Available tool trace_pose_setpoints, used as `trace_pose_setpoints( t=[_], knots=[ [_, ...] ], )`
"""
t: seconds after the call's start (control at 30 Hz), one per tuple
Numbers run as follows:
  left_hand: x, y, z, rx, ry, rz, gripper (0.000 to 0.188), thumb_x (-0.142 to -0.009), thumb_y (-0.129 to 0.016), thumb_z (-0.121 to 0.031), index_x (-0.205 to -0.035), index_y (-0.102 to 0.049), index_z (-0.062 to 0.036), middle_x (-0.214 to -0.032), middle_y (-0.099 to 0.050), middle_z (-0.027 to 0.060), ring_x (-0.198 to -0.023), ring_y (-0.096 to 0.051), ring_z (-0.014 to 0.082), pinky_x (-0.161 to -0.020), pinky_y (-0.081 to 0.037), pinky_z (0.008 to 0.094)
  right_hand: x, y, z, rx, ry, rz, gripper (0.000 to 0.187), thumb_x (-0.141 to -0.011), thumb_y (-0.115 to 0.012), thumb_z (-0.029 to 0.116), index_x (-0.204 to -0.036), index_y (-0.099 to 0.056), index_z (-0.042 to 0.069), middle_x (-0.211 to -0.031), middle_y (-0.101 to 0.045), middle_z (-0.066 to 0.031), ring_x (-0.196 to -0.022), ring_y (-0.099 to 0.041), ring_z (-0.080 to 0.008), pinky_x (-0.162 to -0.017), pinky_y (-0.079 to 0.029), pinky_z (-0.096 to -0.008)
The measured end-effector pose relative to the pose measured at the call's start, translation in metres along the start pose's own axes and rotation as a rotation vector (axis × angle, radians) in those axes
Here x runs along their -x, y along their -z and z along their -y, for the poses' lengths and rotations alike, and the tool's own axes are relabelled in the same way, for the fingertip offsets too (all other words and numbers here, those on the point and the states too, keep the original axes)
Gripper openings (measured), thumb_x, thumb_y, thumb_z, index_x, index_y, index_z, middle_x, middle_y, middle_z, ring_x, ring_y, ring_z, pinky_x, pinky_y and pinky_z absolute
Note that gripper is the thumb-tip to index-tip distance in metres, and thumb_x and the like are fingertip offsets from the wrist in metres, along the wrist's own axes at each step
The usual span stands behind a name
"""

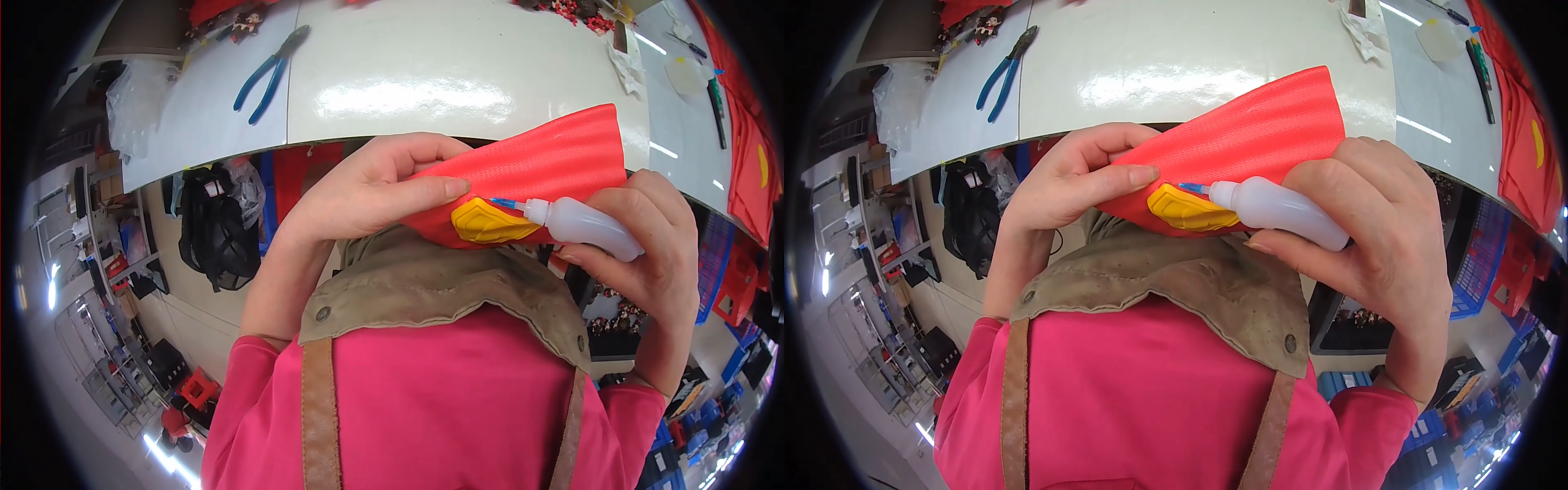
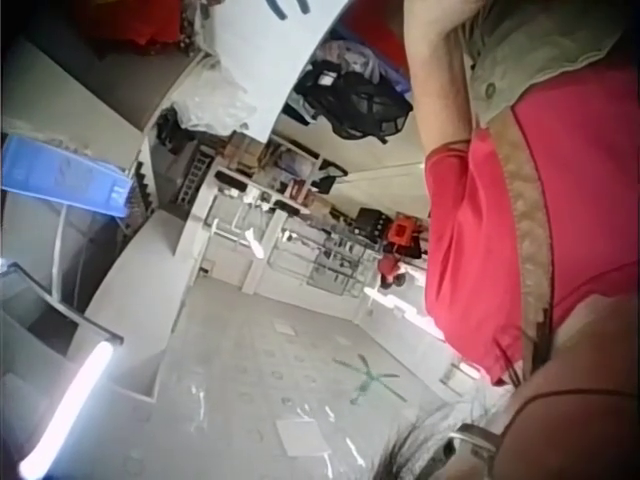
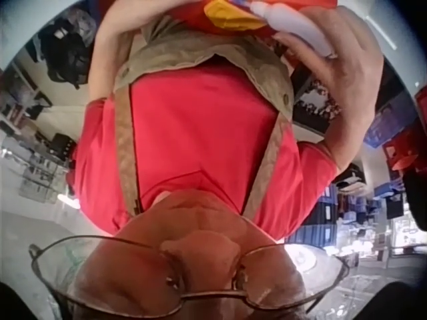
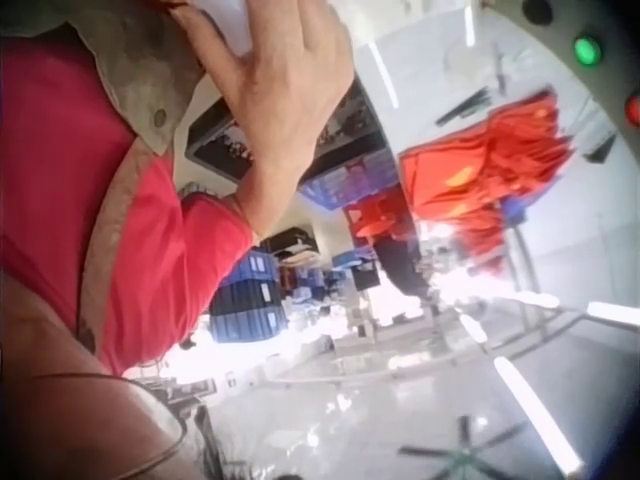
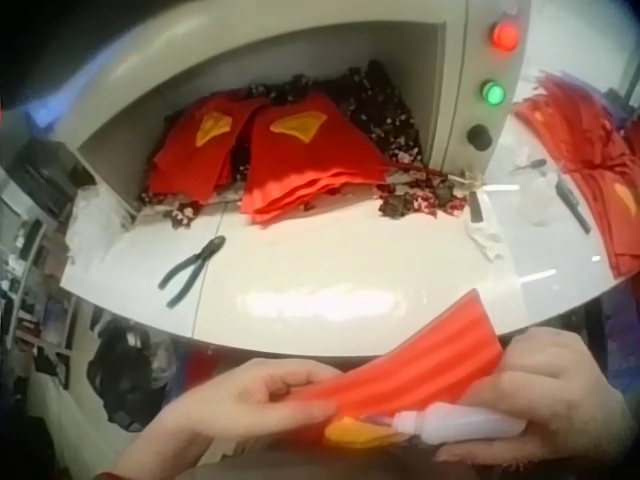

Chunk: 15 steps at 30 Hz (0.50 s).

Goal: Applying glue to and folding red fabric superhero-style capes or clothing items.

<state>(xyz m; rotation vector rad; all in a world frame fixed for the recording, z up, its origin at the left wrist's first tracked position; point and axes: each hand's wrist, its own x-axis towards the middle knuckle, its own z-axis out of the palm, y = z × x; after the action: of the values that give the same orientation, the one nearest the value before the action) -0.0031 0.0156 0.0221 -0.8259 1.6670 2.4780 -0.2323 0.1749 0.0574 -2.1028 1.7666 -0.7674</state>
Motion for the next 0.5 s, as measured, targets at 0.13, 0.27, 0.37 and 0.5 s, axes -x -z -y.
trace_pose_setpoints(
  t=[0.13, 0.27, 0.37, 0.5],
  knots=[
    [-0.001, 0.0, -0.001, -0.01, -0.006, 0.012, 0.031, -0.093, -0.058, -0.014, -0.119, -0.056, 0.0025, -0.109, -0.063, 0.0068, -0.1, -0.058, 0.0102, -0.09, -0.047, 0.0248, -0.002, 0.002, 0.0, 0.005, 0.009, 0.015, 0.044, -0.057, -0.084, 0.029, -0.087, -0.063, 0.005, -0.072, -0.056, -0.0061, -0.066, -0.054, -0.0221, -0.057, -0.041, -0.0324],
    [-0.002, 0.0, -0.001, 0.005, 0.002, 0.01, 0.032, -0.09, -0.061, -0.011, -0.119, -0.057, 0.0021, -0.108, -0.064, 0.0062, -0.099, -0.059, 0.0097, -0.09, -0.047, 0.0237, -0.006, 0.003, -0.002, -0.005, 0.031, 0.025, 0.043, -0.057, -0.083, 0.029, -0.087, -0.064, 0.006, -0.072, -0.056, -0.006, -0.066, -0.054, -0.0225, -0.058, -0.04, -0.0327],
    [-0.003, 0.002, 0.001, -0.016, -0.006, 0.021, 0.031, -0.091, -0.061, -0.011, -0.119, -0.057, 0.0015, -0.108, -0.064, 0.0055, -0.099, -0.059, 0.0093, -0.09, -0.047, 0.0236, -0.01, 0.004, -0.003, -0.012, 0.048, 0.036, 0.042, -0.058, -0.083, 0.029, -0.087, -0.064, 0.006, -0.073, -0.056, -0.006, -0.066, -0.054, -0.0228, -0.058, -0.04, -0.0329],
    [-0.004, 0.002, 0.0, -0.04, -0.01, 0.041, 0.031, -0.091, -0.061, -0.013, -0.119, -0.058, 0.0008, -0.107, -0.065, 0.0052, -0.099, -0.059, 0.0093, -0.09, -0.047, 0.0237, -0.011, 0.007, -0.002, 0.006, 0.05, 0.049, 0.041, -0.059, -0.082, 0.029, -0.087, -0.063, 0.005, -0.073, -0.056, -0.0062, -0.067, -0.054, -0.0233, -0.058, -0.04, -0.0332]
  ],
)
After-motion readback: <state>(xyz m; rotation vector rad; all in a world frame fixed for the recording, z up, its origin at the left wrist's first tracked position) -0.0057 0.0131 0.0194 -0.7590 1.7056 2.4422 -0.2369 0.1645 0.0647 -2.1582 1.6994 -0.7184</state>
